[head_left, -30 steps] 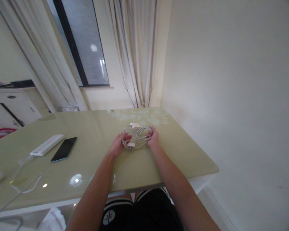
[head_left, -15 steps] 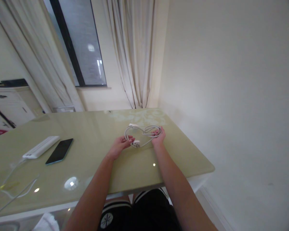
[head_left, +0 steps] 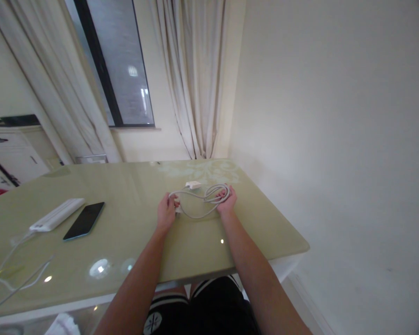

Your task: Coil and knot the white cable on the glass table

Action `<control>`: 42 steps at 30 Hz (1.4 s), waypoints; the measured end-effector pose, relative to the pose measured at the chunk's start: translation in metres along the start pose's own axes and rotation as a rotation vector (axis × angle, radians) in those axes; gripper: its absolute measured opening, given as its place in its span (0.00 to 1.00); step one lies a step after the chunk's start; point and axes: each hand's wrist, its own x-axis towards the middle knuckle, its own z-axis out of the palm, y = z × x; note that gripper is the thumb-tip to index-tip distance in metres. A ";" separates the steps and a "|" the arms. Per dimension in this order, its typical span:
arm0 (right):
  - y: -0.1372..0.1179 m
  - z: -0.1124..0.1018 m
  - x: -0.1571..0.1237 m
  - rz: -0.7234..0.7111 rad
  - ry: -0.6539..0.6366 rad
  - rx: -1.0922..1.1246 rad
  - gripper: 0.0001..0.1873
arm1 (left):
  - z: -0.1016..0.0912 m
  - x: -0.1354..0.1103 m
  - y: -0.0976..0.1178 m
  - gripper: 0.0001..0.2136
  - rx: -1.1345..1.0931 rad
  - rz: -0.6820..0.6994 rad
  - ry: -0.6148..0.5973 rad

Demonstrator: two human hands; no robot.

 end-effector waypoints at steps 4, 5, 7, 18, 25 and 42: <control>0.000 0.002 0.000 0.106 0.026 0.149 0.12 | -0.003 0.001 0.003 0.13 0.084 -0.041 0.042; 0.001 0.002 0.001 0.106 0.041 0.130 0.12 | -0.003 0.001 0.003 0.13 0.099 -0.038 0.055; 0.003 0.004 0.002 0.071 0.082 0.054 0.13 | -0.004 0.001 0.002 0.13 0.135 -0.026 0.076; 0.014 0.005 0.002 -0.254 0.113 -0.384 0.10 | -0.007 -0.002 0.006 0.14 0.277 -0.102 0.149; 0.010 -0.006 -0.001 -0.485 0.170 -0.987 0.07 | 0.000 -0.011 0.006 0.14 0.563 0.104 0.282; 0.021 0.004 -0.007 -0.322 -0.003 -0.633 0.13 | -0.002 -0.021 0.024 0.12 -0.020 0.394 0.054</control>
